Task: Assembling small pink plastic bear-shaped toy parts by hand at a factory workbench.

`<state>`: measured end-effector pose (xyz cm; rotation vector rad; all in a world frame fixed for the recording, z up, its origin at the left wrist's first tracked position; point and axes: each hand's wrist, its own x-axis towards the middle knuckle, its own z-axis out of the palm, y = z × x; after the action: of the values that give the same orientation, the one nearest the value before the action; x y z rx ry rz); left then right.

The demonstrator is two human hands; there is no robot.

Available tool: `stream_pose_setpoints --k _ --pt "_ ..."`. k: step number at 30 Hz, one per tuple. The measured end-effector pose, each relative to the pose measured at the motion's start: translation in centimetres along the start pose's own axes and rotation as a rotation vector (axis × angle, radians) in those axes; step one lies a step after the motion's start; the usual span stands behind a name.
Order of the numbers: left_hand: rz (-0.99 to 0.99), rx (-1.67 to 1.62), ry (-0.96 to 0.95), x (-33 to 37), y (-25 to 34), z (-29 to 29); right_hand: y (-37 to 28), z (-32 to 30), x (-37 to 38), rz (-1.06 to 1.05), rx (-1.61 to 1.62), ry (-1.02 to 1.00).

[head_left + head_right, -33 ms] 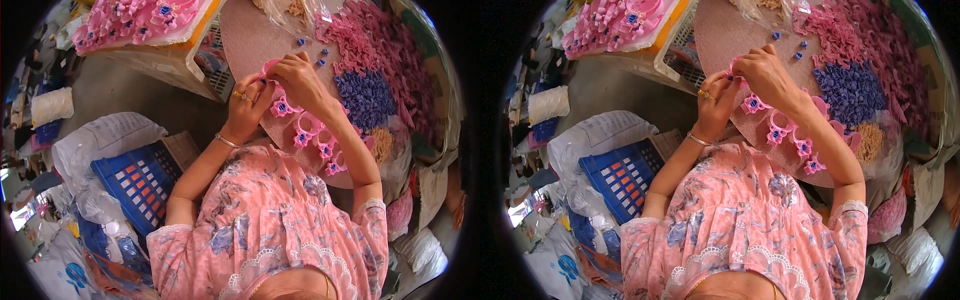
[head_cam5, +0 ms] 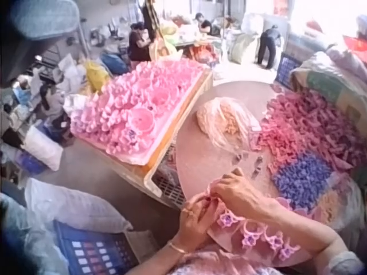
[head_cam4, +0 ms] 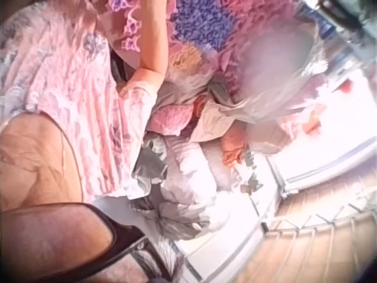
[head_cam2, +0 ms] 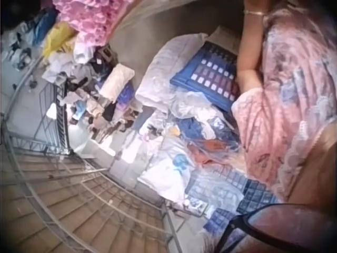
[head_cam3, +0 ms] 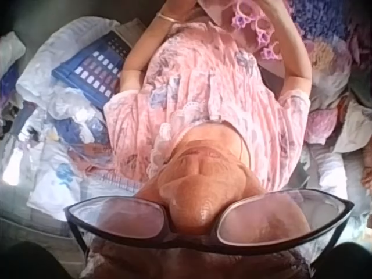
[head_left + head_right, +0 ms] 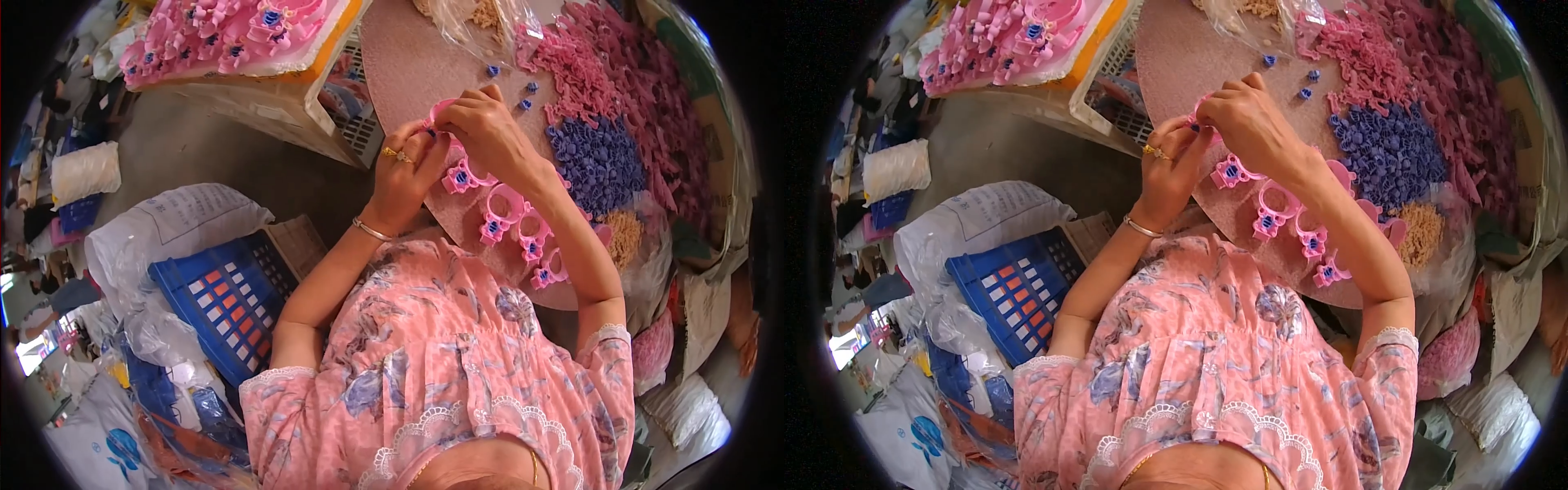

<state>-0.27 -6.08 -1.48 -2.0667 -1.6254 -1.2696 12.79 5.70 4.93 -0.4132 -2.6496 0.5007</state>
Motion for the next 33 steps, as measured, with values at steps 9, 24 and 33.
stream_pose_setpoints --k 9,24,33 --pt "-0.195 -0.226 -0.065 -1.0 -0.2 0.3 0.5 -0.1 2.1 -0.105 -0.214 -0.280" --pt "-0.253 -0.096 -0.063 0.3 0.7 -0.7 1.4 -1.1 2.2 0.007 -0.075 -0.182" --pt "-0.240 -0.163 -0.009 0.5 0.8 -0.5 1.5 -1.3 2.0 0.047 0.082 -0.190"
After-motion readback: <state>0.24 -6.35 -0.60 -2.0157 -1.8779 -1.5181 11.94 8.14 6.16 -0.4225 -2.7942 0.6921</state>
